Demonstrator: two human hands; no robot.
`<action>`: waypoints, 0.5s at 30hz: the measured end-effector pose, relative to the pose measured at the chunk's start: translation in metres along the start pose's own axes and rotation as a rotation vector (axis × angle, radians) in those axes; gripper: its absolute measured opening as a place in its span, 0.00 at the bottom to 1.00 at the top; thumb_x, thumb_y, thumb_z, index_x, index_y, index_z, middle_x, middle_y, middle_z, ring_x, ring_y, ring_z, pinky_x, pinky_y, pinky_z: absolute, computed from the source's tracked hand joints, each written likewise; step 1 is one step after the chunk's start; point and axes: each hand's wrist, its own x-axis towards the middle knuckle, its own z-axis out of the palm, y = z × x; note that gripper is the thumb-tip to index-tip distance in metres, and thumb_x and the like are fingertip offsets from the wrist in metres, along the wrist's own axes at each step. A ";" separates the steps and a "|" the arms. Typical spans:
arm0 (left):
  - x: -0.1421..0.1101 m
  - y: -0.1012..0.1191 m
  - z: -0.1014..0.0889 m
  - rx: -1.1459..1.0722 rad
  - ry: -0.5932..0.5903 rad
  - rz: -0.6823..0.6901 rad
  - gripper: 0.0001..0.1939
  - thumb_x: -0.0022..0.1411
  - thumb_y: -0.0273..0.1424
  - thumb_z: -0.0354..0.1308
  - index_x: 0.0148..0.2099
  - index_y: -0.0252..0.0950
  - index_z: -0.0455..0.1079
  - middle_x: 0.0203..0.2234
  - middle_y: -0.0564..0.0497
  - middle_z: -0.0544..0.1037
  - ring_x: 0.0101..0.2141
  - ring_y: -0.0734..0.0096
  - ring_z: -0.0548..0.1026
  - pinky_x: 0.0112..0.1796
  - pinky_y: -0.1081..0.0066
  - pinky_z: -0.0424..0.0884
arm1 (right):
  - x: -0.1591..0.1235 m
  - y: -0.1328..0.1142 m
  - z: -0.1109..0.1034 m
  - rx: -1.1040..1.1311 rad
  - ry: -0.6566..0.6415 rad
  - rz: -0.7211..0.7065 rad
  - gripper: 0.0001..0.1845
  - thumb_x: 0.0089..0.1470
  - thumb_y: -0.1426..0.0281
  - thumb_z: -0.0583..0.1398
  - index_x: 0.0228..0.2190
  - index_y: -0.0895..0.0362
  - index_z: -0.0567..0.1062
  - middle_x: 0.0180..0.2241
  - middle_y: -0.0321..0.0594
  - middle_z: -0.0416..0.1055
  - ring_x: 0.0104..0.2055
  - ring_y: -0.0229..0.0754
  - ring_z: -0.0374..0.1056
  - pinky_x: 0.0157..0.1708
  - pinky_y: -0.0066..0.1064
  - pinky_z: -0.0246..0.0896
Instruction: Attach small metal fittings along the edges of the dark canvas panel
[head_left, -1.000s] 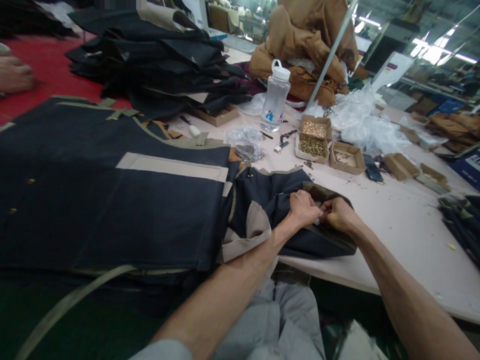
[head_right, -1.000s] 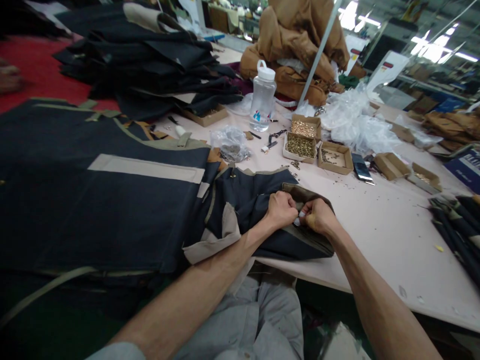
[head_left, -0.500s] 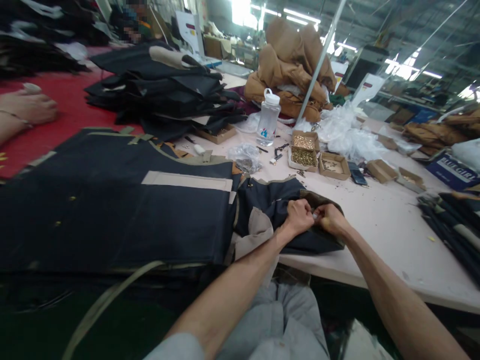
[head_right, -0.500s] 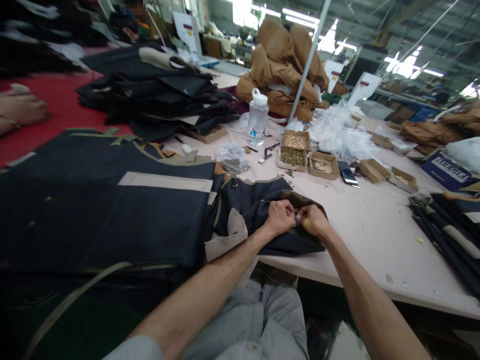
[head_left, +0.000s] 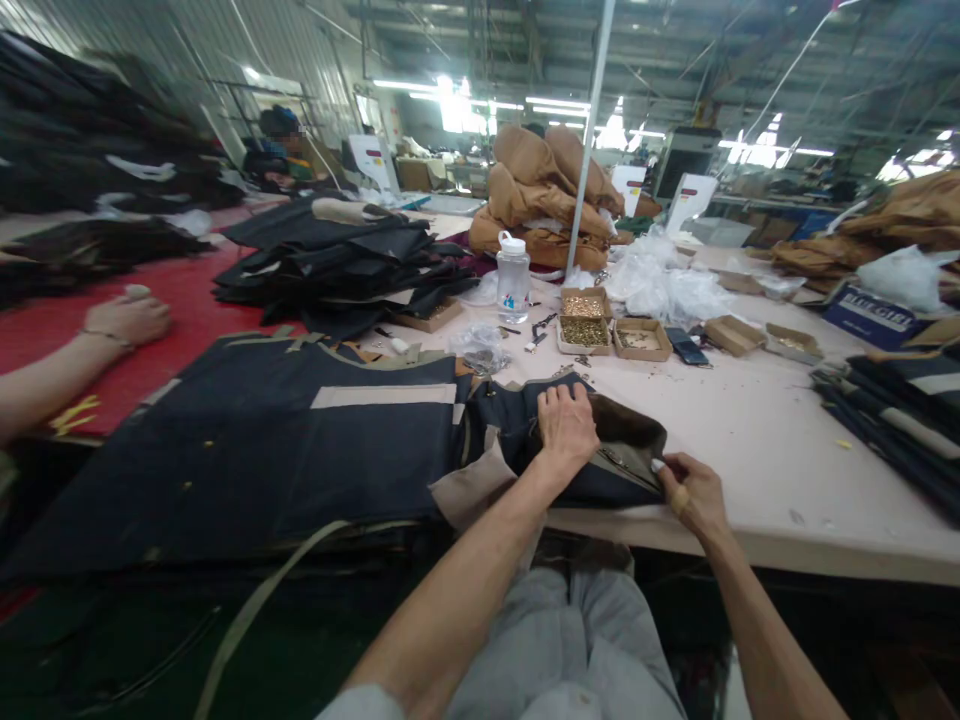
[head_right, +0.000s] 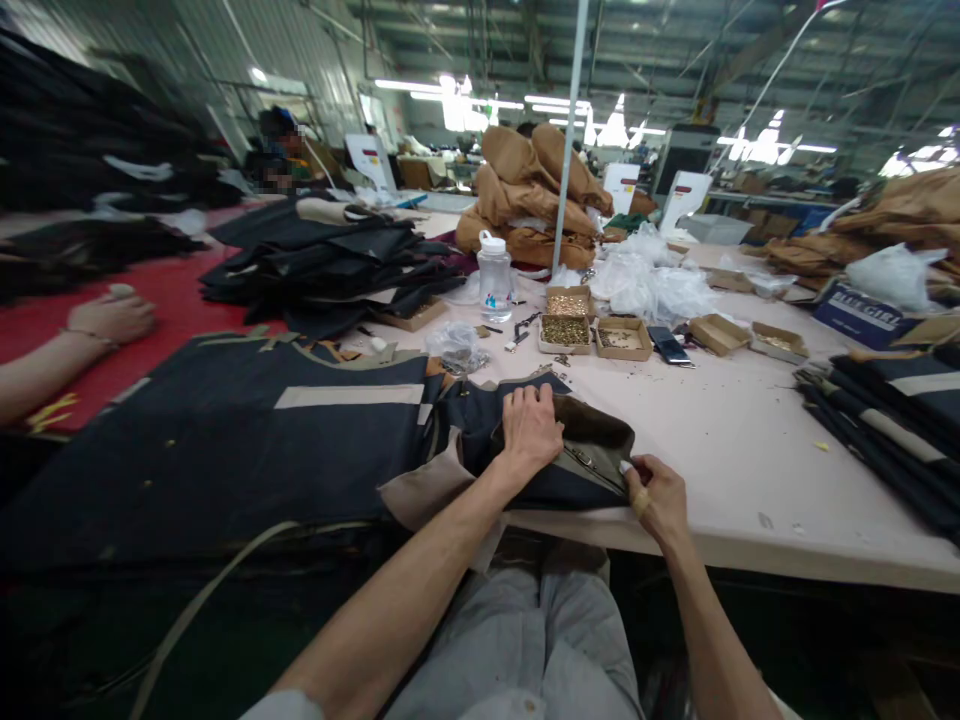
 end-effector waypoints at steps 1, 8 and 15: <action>0.005 -0.002 -0.003 0.022 -0.074 -0.046 0.20 0.58 0.32 0.62 0.53 0.32 0.70 0.46 0.36 0.76 0.50 0.48 0.74 0.53 0.54 0.67 | 0.001 -0.006 -0.001 0.016 0.024 -0.003 0.19 0.56 0.53 0.59 0.36 0.56 0.78 0.30 0.42 0.76 0.31 0.49 0.71 0.36 0.37 0.64; 0.026 -0.001 -0.049 0.012 -0.059 -0.244 0.12 0.62 0.39 0.59 0.43 0.39 0.76 0.38 0.41 0.80 0.43 0.53 0.78 0.43 0.63 0.70 | 0.009 -0.059 -0.024 0.167 0.243 -0.013 0.20 0.58 0.52 0.59 0.34 0.56 0.78 0.29 0.43 0.76 0.29 0.46 0.69 0.32 0.36 0.63; 0.027 0.021 -0.126 -0.129 0.240 -0.170 0.02 0.56 0.31 0.59 0.32 0.38 0.72 0.27 0.50 0.76 0.33 0.64 0.75 0.34 0.70 0.65 | -0.011 -0.069 -0.024 0.177 -0.011 0.066 0.21 0.50 0.52 0.65 0.35 0.56 0.80 0.29 0.41 0.77 0.31 0.50 0.73 0.29 0.34 0.64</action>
